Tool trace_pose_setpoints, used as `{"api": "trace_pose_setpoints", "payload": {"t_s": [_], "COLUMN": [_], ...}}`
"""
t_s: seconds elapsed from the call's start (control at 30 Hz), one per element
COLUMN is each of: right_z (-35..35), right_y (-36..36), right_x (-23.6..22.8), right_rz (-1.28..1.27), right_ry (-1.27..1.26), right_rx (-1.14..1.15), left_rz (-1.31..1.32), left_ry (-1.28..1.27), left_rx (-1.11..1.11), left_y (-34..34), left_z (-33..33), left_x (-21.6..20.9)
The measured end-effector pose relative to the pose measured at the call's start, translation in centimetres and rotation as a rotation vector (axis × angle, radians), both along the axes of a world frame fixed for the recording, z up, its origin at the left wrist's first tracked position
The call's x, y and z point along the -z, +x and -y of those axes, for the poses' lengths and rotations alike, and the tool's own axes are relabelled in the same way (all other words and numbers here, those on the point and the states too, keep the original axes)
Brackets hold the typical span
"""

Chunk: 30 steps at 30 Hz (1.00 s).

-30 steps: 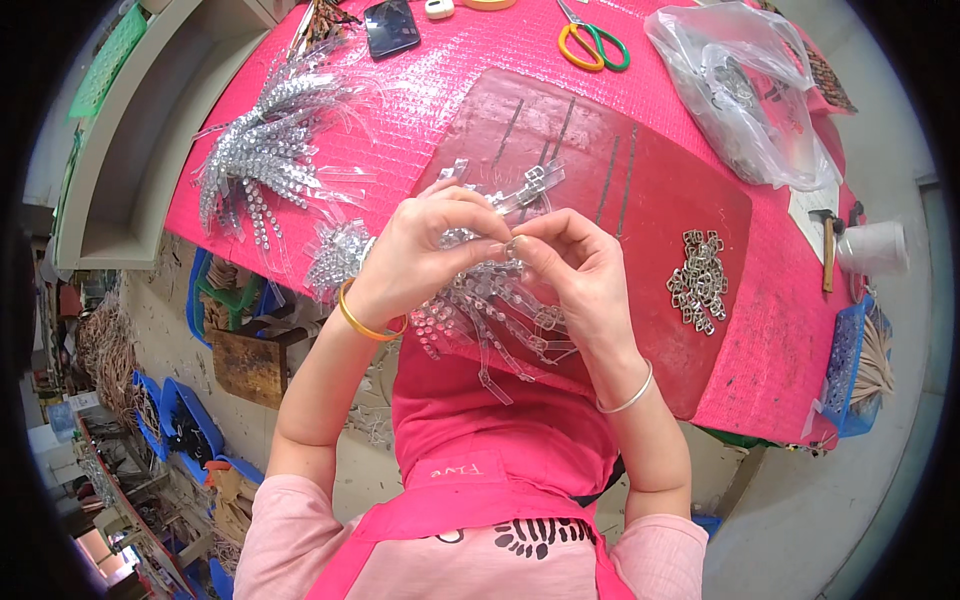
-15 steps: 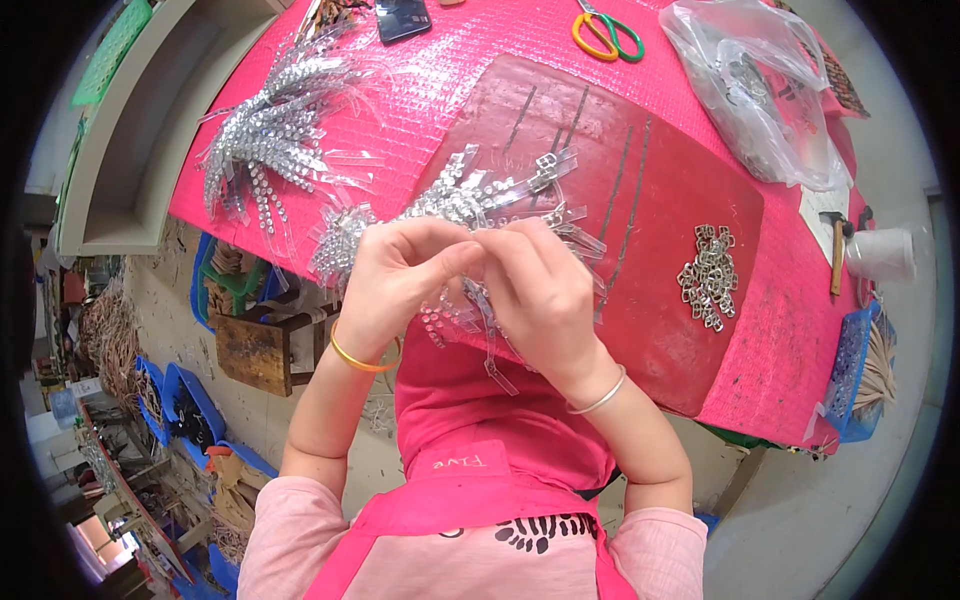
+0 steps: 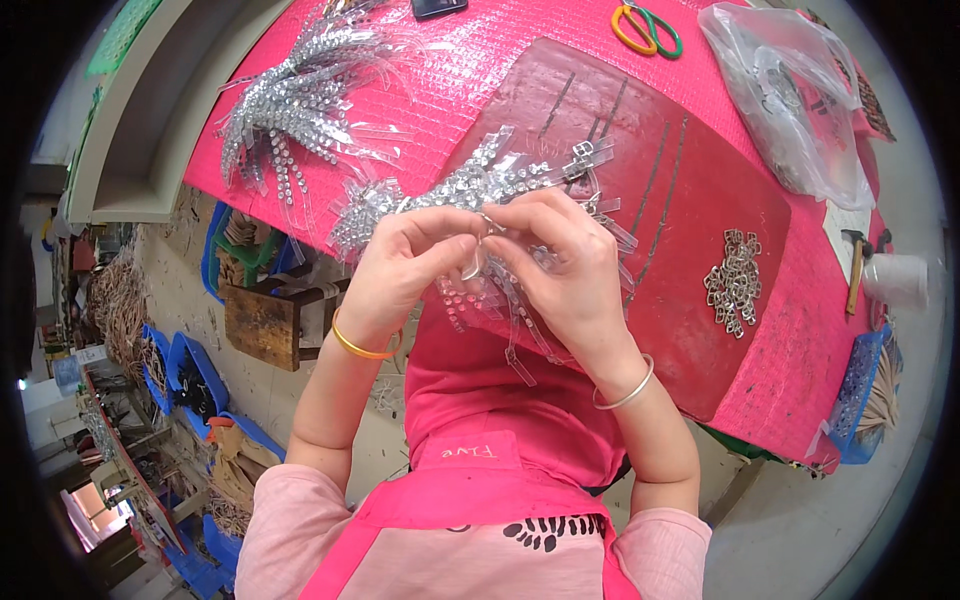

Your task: The recorder is assembling decorative silver shoe elements by attaching small metal clips to individual strips.

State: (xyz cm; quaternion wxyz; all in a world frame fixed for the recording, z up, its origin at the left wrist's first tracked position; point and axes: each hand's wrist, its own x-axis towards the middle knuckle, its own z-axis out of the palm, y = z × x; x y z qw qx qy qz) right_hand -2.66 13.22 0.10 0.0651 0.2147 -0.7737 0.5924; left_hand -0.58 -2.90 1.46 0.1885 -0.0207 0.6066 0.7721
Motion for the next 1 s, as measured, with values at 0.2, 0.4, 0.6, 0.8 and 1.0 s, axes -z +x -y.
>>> {"api": "trace_pose_setpoints", "payload": {"t_s": [0.2, 0.4, 0.6, 0.8, 1.0], "right_z": [0.08, -0.05, 0.22, 0.42, 0.2], "right_y": [0.5, 0.38, 0.22, 0.37, 0.11], "right_x": [-0.81, -0.72, -0.52, -0.71, -0.48], "right_rz": [-0.066, 0.008, -0.092, 0.071, 0.294], "right_ry": [0.094, 0.017, 0.018, -0.03, -0.205], "right_rx": [0.011, -0.038, -0.004, 0.058, 0.035], "left_rz": [-0.146, -0.22, -0.286, -0.164, -0.125], "left_ry": [-0.031, -0.073, -0.224, -0.064, -0.035], "left_rx": [-0.098, -0.117, -0.097, -0.101, -0.065], "left_y": [0.48, 0.83, 0.73, 0.86, 0.69], "left_z": [-0.63, -0.35, -0.09, -0.18, 0.1], "left_x": [0.43, 0.03, -0.21, -0.05, -0.1]}}
